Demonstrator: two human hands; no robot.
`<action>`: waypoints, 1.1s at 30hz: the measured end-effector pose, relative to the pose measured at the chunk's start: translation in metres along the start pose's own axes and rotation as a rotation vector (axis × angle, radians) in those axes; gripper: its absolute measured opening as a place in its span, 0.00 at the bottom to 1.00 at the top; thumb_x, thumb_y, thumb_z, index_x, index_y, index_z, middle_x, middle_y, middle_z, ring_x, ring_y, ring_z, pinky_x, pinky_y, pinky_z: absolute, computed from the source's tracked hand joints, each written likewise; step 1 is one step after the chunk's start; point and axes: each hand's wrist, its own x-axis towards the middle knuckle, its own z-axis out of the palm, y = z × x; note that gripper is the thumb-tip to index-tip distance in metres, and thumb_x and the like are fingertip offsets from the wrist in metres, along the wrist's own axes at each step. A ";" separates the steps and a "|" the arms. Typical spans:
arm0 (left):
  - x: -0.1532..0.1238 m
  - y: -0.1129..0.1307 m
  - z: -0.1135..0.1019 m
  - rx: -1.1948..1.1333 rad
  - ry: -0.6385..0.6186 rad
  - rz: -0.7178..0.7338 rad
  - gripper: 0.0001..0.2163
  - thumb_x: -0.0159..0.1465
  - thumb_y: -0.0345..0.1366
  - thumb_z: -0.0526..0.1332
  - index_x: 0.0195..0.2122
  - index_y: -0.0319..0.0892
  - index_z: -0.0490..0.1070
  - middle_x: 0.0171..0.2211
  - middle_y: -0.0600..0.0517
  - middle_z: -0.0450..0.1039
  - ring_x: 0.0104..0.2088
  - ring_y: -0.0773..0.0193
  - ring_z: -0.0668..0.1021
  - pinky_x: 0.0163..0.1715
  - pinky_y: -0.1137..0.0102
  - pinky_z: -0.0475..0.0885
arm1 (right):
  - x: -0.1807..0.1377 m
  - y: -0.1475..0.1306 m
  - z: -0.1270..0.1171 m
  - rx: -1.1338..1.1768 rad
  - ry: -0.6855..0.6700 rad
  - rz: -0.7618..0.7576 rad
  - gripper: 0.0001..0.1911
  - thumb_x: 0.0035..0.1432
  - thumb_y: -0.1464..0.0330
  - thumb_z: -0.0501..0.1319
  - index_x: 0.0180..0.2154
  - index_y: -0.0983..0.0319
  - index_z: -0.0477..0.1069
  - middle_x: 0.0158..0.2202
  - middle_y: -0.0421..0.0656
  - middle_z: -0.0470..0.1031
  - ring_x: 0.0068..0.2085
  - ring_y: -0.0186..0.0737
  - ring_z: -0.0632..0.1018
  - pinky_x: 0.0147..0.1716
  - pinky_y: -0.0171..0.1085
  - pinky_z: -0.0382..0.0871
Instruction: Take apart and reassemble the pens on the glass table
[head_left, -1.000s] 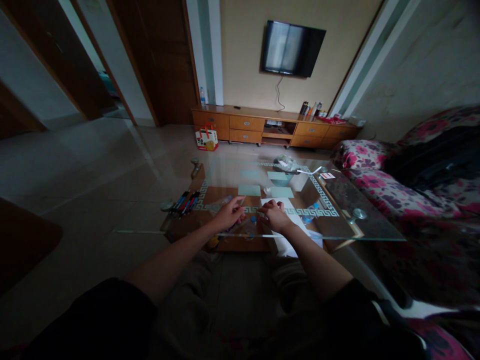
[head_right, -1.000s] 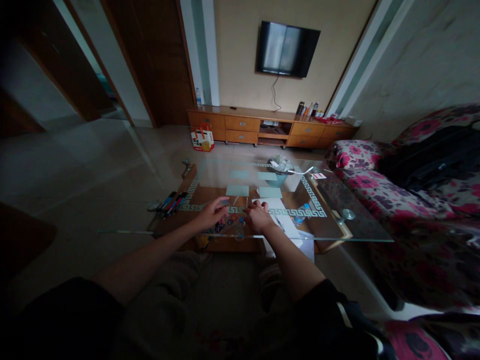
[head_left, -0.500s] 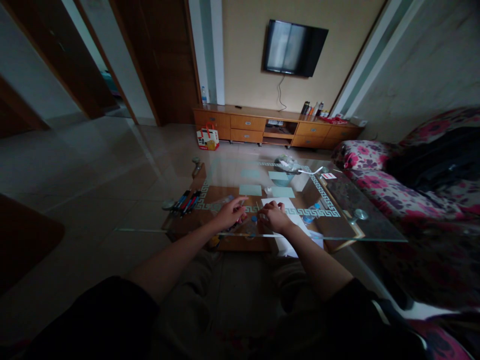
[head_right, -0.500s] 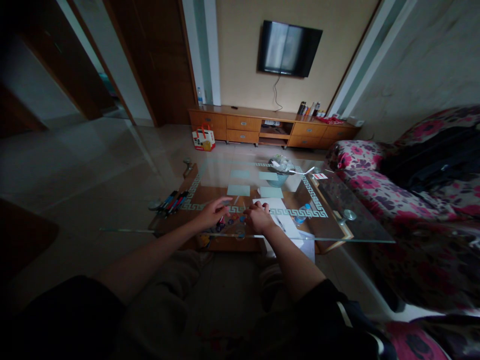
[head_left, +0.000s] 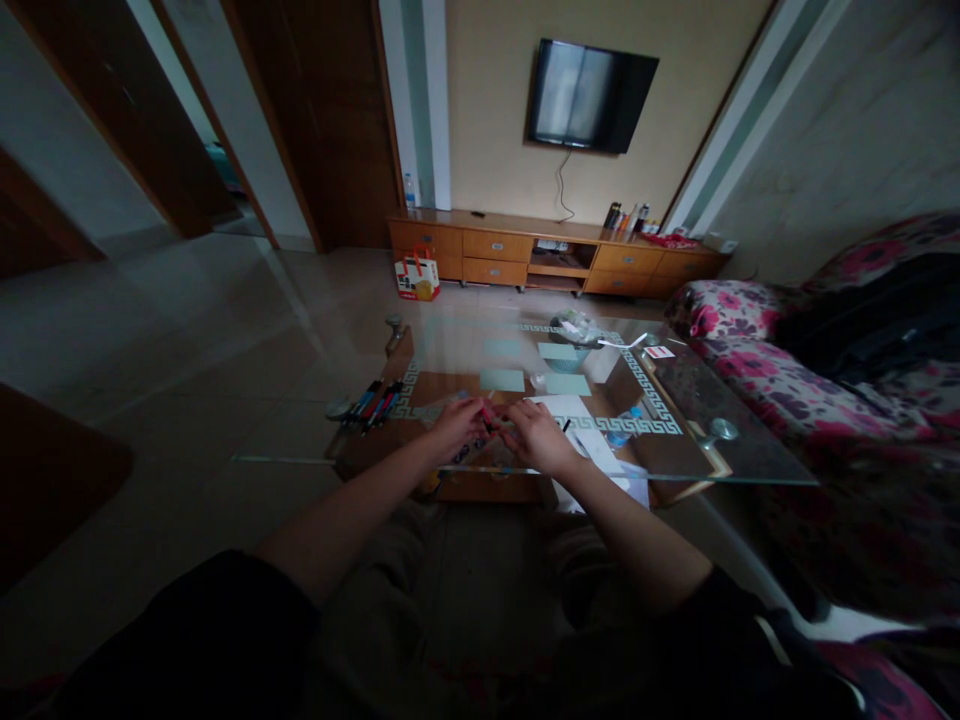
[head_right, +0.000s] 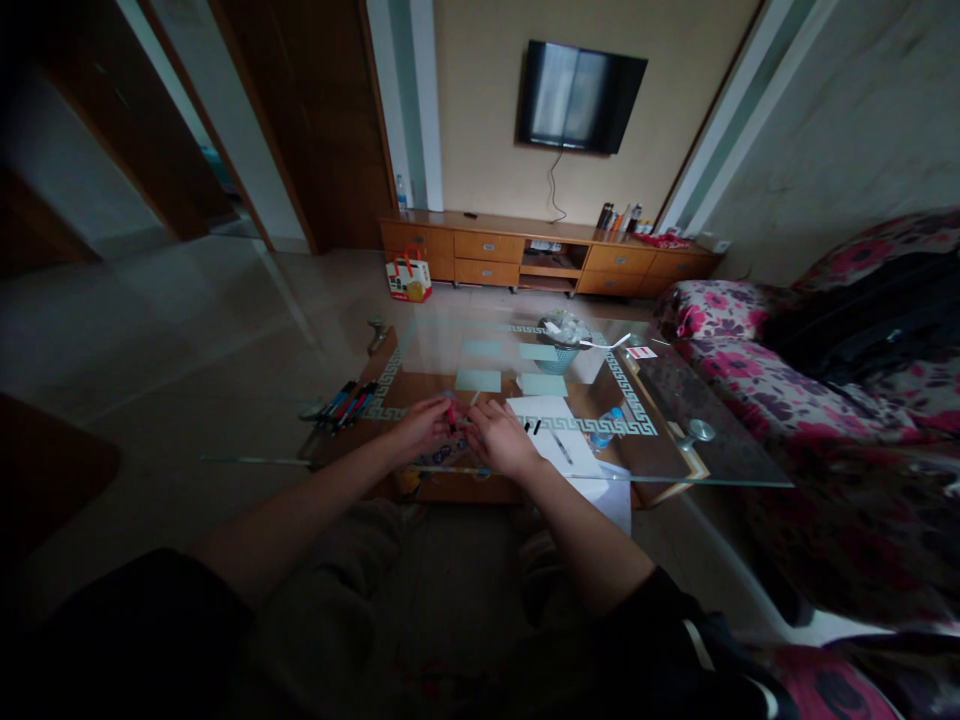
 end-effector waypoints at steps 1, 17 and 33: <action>-0.001 0.000 0.002 -0.034 0.009 -0.030 0.10 0.63 0.40 0.63 0.39 0.38 0.73 0.34 0.45 0.80 0.29 0.61 0.81 0.30 0.69 0.76 | 0.000 -0.001 0.000 0.013 0.001 -0.015 0.21 0.64 0.67 0.58 0.58 0.60 0.63 0.45 0.48 0.72 0.48 0.48 0.69 0.48 0.44 0.61; -0.001 -0.006 0.003 -0.002 -0.015 -0.180 0.09 0.66 0.40 0.60 0.38 0.39 0.73 0.33 0.46 0.79 0.28 0.66 0.80 0.29 0.73 0.74 | -0.001 -0.005 -0.005 0.033 0.000 -0.011 0.15 0.68 0.64 0.53 0.52 0.62 0.70 0.43 0.50 0.73 0.47 0.47 0.70 0.49 0.43 0.62; 0.010 -0.011 -0.005 0.045 0.090 -0.010 0.05 0.59 0.28 0.66 0.36 0.36 0.72 0.36 0.44 0.79 0.33 0.63 0.82 0.34 0.71 0.76 | -0.003 -0.007 -0.012 0.004 0.041 0.020 0.16 0.69 0.63 0.51 0.50 0.62 0.72 0.41 0.49 0.74 0.46 0.46 0.71 0.48 0.41 0.62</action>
